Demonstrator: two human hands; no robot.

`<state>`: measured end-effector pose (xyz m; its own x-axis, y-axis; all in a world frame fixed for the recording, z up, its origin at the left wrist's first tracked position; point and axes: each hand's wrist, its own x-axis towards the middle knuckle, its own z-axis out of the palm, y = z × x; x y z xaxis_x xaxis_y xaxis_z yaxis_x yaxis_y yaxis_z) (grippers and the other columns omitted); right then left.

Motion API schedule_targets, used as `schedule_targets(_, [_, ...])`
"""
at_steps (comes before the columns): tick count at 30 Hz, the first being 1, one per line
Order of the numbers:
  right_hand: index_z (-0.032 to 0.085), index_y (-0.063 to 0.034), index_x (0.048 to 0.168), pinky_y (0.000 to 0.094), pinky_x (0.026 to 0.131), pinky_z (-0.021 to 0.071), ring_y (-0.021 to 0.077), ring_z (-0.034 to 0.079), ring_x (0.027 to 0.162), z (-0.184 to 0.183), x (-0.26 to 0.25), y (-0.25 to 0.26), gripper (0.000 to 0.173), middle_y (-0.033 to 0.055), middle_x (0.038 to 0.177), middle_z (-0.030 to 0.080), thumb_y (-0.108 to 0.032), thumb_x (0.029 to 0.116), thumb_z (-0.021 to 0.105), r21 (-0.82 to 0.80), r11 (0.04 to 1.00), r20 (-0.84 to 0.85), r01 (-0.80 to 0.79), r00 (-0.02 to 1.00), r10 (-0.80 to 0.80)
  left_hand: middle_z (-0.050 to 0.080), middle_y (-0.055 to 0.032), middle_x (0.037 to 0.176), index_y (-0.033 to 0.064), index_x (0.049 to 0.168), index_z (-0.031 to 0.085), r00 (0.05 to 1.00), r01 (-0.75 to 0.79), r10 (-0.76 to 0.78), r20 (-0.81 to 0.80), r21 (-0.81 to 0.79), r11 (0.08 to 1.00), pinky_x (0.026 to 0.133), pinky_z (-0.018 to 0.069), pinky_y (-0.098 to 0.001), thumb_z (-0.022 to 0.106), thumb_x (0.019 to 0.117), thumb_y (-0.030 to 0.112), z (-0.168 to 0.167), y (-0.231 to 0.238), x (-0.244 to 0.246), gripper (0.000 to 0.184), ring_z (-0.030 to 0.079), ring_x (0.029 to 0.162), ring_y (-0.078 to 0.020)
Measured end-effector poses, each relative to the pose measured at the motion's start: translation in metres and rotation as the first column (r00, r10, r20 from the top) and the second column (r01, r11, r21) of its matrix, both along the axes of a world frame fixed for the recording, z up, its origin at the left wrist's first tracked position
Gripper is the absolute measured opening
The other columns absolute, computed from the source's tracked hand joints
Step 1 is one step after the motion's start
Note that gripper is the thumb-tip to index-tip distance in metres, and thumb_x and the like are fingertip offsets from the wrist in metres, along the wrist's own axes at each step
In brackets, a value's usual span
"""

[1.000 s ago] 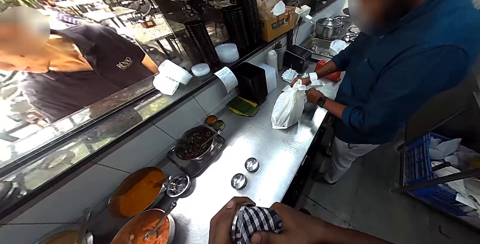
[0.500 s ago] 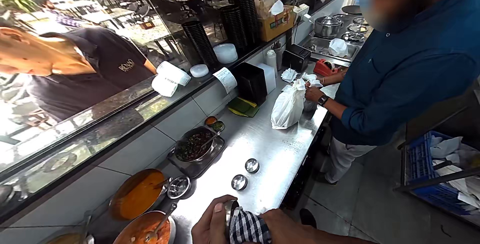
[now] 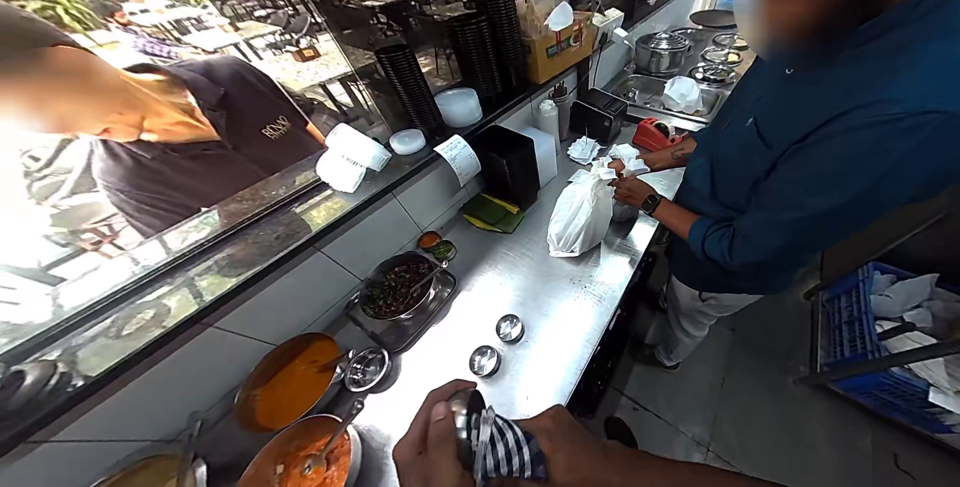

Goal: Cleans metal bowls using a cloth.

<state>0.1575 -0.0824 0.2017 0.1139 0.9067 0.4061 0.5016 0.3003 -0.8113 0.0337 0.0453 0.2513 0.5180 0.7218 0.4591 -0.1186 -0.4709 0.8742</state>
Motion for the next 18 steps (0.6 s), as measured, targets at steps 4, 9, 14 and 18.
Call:
schedule_targets(4, [0.074, -0.0127, 0.103, 0.0418, 0.064, 0.05, 0.023, 0.067, 0.093, -0.005, 0.024, 0.009, 0.026, -0.0021, 0.134, 0.068, -0.024, 0.0804, 0.076, 0.064, 0.995, 0.602, 0.08, 0.792, -0.103, 0.071, -0.0059, 0.089, -0.0026, 0.103, 0.069, 0.998, 0.06, -0.058, 0.014, -0.157, 0.986, 0.072, 0.0583, -0.027, 0.028, 0.1049, 0.015, -0.001, -0.007, 0.002, 0.045, 0.068, 0.078, -0.0127])
schedule_targets(9, [0.061, -0.0015, 0.136, 0.0492, 0.083, 0.0573, 0.0274, 0.071, 0.1, 0.017, 0.004, -0.002, 0.054, 0.0106, 0.119, 0.072, -0.03, 0.0912, 0.072, -0.086, 0.994, 0.286, 0.073, 0.957, -0.045, 0.071, -0.0059, 0.088, -0.002, 0.103, 0.068, 0.995, 0.092, -0.08, 0.052, -0.306, 0.948, 0.072, 0.0584, -0.0273, 0.022, 0.1049, 0.017, -0.002, -0.002, 0.004, 0.049, 0.068, 0.077, -0.0129])
schedule_targets(14, [0.068, 0.0017, 0.107, 0.0429, 0.084, 0.0584, 0.0189, 0.071, 0.089, 0.031, 0.017, -0.007, 0.041, 0.0127, 0.093, 0.072, -0.039, 0.1038, 0.059, -0.209, 0.94, -0.374, -0.27, 0.91, 0.178, 0.074, -0.0077, 0.092, -0.0016, 0.102, 0.07, 0.986, 0.165, -0.15, 0.071, -0.386, 0.907, 0.082, 0.0582, -0.0303, 0.022, 0.1054, 0.024, -0.034, 0.007, 0.007, 0.055, 0.07, 0.086, -0.0144])
schedule_targets(18, [0.065, 0.0008, 0.119, 0.0351, 0.093, 0.0587, 0.0108, 0.071, 0.098, 0.029, 0.031, -0.009, 0.035, 0.0075, 0.104, 0.073, -0.031, 0.1053, 0.059, -0.182, 0.928, -0.549, -0.324, 0.817, 0.177, 0.073, -0.0033, 0.089, 0.0012, 0.103, 0.068, 0.994, 0.086, -0.041, 0.099, -0.523, 0.848, 0.081, 0.0593, -0.0277, 0.019, 0.1068, 0.027, -0.033, -0.016, 0.022, 0.055, 0.07, 0.084, -0.0093])
